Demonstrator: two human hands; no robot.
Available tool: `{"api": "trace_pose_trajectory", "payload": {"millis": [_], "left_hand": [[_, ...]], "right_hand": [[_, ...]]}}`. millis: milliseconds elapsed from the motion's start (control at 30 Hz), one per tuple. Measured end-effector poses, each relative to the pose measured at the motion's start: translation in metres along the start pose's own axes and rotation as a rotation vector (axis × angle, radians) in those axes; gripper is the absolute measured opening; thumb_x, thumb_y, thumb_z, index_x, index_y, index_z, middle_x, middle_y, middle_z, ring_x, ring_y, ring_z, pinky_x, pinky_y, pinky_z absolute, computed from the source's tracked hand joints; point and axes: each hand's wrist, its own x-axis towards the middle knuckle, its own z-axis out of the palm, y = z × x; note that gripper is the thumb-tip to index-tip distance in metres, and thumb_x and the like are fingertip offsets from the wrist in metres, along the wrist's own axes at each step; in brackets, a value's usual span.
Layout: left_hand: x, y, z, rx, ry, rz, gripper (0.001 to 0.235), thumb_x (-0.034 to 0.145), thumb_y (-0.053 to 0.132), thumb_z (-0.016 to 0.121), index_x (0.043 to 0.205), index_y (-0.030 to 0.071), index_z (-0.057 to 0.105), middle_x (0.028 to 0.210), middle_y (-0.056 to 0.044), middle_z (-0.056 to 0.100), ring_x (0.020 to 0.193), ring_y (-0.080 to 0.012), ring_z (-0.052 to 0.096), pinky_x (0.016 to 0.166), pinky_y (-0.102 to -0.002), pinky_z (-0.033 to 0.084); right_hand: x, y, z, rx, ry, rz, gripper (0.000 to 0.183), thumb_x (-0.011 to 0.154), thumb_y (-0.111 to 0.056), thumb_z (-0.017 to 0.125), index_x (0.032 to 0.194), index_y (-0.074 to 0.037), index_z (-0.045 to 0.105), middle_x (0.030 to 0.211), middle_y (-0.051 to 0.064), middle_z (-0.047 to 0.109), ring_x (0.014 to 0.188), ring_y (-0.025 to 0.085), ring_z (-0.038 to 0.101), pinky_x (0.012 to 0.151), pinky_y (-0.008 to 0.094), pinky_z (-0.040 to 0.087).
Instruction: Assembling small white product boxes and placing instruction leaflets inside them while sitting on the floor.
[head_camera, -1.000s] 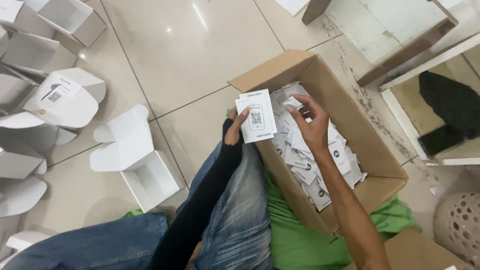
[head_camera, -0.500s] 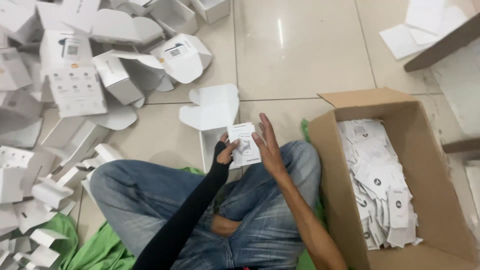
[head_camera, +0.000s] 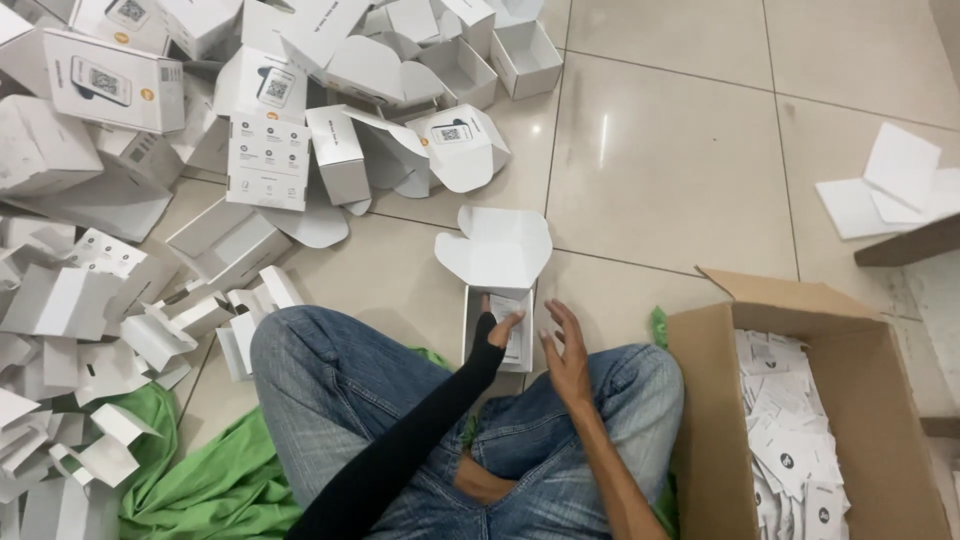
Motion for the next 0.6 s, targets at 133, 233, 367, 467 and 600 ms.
{"api": "trace_pose_trajectory", "payload": {"millis": [133,233,367,467,600], "left_hand": [[-0.027,0.048,-0.03,0.153,0.033,0.141,0.095,0.091,0.021,0.072,0.162,0.002,0.013,0.144,-0.023,0.049,0.127,-0.0309,0.053,0.101,-0.04,0.051],[-0.056,0.129,-0.08,0.202,-0.023,0.233,0.09,0.095,0.019,0.071,0.164,0.006,0.014,0.164,-0.019,0.027,0.149,-0.0317,0.033,0.115,-0.044,0.039],[-0.104,0.247,-0.166,0.049,-0.124,0.327,0.072,0.104,0.022,0.062,0.164,0.007,0.025,0.164,-0.017,0.038,0.151,-0.0333,0.04,0.123,-0.048,0.036],[-0.157,0.3,-0.222,0.033,0.014,0.433,0.062,0.107,0.021,0.059,0.161,0.006,0.033,0.161,-0.017,0.047,0.149,-0.033,0.048,0.123,-0.046,0.04],[-0.204,0.322,-0.299,0.049,0.389,0.497,0.058,0.102,0.018,0.056,0.157,0.006,0.039,0.156,-0.015,0.053,0.142,-0.0295,0.054,0.113,-0.038,0.044]], "right_hand": [[0.024,-0.028,-0.005,-0.003,0.005,-0.031,0.049,0.099,-0.014,0.059,0.148,-0.011,0.049,0.15,0.011,0.054,0.139,0.029,0.053,0.108,0.045,0.048],[0.049,-0.07,0.017,0.002,-0.043,-0.095,0.046,0.101,-0.011,0.058,0.146,-0.01,0.052,0.148,0.011,0.056,0.136,0.029,0.056,0.107,0.043,0.05],[0.079,-0.141,0.087,0.12,-0.217,-0.239,0.043,0.103,-0.01,0.057,0.146,-0.01,0.051,0.148,0.01,0.057,0.134,0.027,0.057,0.106,0.04,0.053],[0.076,-0.192,0.151,0.205,-0.372,-0.33,0.043,0.104,-0.009,0.058,0.146,-0.011,0.051,0.15,0.01,0.055,0.134,0.027,0.059,0.106,0.039,0.054],[0.066,-0.246,0.231,0.255,-0.556,-0.5,0.044,0.104,-0.008,0.06,0.147,-0.011,0.051,0.154,0.011,0.05,0.135,0.029,0.058,0.107,0.041,0.053]]}}
